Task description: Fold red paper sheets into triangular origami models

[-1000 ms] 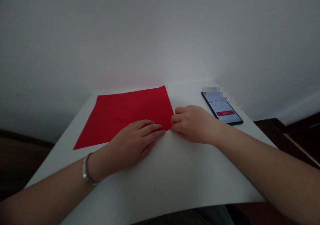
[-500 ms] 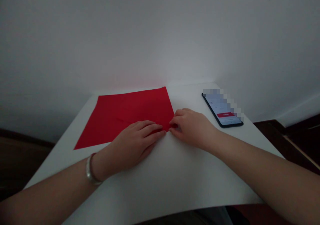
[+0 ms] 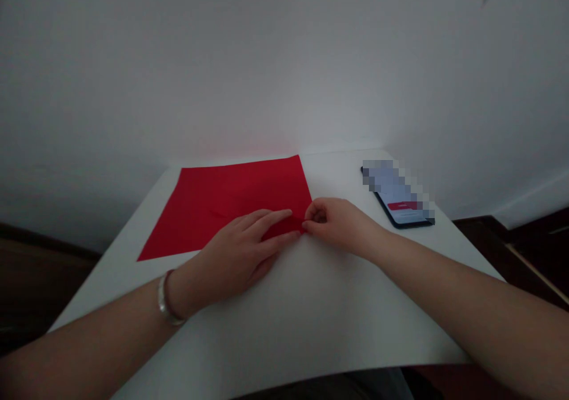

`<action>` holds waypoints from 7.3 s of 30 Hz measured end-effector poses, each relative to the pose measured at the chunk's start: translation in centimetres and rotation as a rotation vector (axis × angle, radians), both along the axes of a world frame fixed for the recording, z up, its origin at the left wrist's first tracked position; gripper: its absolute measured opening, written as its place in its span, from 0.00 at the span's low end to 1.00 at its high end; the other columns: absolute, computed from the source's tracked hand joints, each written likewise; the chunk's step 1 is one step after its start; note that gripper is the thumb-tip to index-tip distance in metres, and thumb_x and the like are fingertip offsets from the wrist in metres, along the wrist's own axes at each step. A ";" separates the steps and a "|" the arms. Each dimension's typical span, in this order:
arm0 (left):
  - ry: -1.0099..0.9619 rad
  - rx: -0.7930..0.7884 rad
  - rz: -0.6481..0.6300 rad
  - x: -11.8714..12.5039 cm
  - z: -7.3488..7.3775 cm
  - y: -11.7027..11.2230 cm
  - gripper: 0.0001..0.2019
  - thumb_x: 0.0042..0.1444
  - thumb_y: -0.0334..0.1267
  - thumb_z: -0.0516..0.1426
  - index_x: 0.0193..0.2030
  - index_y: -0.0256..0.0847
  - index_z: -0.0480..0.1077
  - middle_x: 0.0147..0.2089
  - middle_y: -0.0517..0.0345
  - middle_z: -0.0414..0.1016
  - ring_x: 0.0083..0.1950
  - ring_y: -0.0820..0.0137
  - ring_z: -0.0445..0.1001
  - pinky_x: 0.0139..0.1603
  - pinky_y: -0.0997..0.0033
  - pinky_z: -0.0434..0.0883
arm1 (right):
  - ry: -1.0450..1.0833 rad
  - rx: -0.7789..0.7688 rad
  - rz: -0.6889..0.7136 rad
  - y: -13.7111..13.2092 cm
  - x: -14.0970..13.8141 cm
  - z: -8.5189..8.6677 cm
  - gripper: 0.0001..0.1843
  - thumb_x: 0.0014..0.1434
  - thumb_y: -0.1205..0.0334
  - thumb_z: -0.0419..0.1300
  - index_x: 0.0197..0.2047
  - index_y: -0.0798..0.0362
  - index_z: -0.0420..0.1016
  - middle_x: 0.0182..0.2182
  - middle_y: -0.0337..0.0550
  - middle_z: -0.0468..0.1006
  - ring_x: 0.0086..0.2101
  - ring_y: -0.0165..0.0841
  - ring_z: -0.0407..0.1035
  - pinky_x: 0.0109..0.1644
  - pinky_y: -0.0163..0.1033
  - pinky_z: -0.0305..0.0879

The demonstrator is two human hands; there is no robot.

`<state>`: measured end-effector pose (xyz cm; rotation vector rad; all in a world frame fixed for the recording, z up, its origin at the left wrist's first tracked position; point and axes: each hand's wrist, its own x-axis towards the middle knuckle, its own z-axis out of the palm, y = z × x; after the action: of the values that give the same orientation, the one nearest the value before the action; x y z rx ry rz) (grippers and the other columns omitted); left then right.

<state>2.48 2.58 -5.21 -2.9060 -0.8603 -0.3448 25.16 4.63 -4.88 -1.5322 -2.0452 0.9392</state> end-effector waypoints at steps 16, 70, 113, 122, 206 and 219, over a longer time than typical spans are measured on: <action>-0.183 -0.255 0.275 -1.7 2.0 0.9 0.12 0.62 0.42 0.52 0.42 0.44 0.76 0.36 0.57 0.79 0.37 0.66 0.72 0.40 0.63 0.68 | 0.359 0.109 -0.138 0.9 0.8 0.3 0.08 0.54 0.56 0.59 0.35 0.51 0.72 0.26 0.38 0.74 0.24 0.28 0.64 0.25 0.35 0.59; -0.411 0.277 -0.022 -0.4 1.9 -1.2 0.03 0.56 0.30 0.56 0.38 0.39 0.66 0.36 0.55 0.71 0.38 0.67 0.66 0.41 0.64 0.69 | -0.251 0.792 0.284 -0.4 0.4 -0.2 0.04 0.55 0.68 0.56 0.32 0.50 0.69 0.34 0.44 0.77 0.35 0.35 0.70 0.37 0.39 0.66; 0.127 0.023 0.108 -0.3 0.9 -1.5 0.18 0.60 0.27 0.50 0.57 0.43 0.63 0.69 0.43 0.55 0.62 0.52 0.66 0.50 0.52 0.73 | -0.102 0.423 0.297 0.3 1.2 -0.4 0.06 0.55 0.65 0.56 0.38 0.50 0.71 0.34 0.42 0.77 0.33 0.33 0.70 0.38 0.40 0.68; 0.109 0.049 0.092 -0.3 0.2 -0.8 0.22 0.62 0.29 0.51 0.63 0.42 0.61 0.65 0.48 0.64 0.59 0.55 0.68 0.52 0.51 0.72 | 0.027 0.324 0.181 0.5 0.9 -1.1 0.07 0.54 0.66 0.56 0.38 0.48 0.71 0.36 0.41 0.78 0.34 0.33 0.73 0.39 0.41 0.72; -0.031 -0.192 0.132 0.5 -1.6 0.8 0.23 0.62 0.36 0.50 0.64 0.49 0.60 0.71 0.49 0.51 0.71 0.56 0.48 0.68 0.39 0.45 | -0.769 0.725 0.396 -0.3 0.9 0.2 0.12 0.60 0.67 0.56 0.40 0.54 0.82 0.55 0.49 0.74 0.48 0.44 0.70 0.48 0.48 0.71; -0.015 -0.187 0.123 0.6 -1.9 1.2 0.22 0.64 0.38 0.48 0.65 0.49 0.59 0.69 0.52 0.57 0.70 0.56 0.52 0.68 0.39 0.47 | -0.719 0.700 0.373 -1.5 0.1 0.6 0.13 0.58 0.66 0.56 0.42 0.54 0.81 0.59 0.51 0.69 0.49 0.45 0.70 0.49 0.49 0.71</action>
<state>3.10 3.83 -7.06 -3.0014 -1.1251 -0.2902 25.29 3.09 -4.32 -1.1845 -2.7803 -0.3241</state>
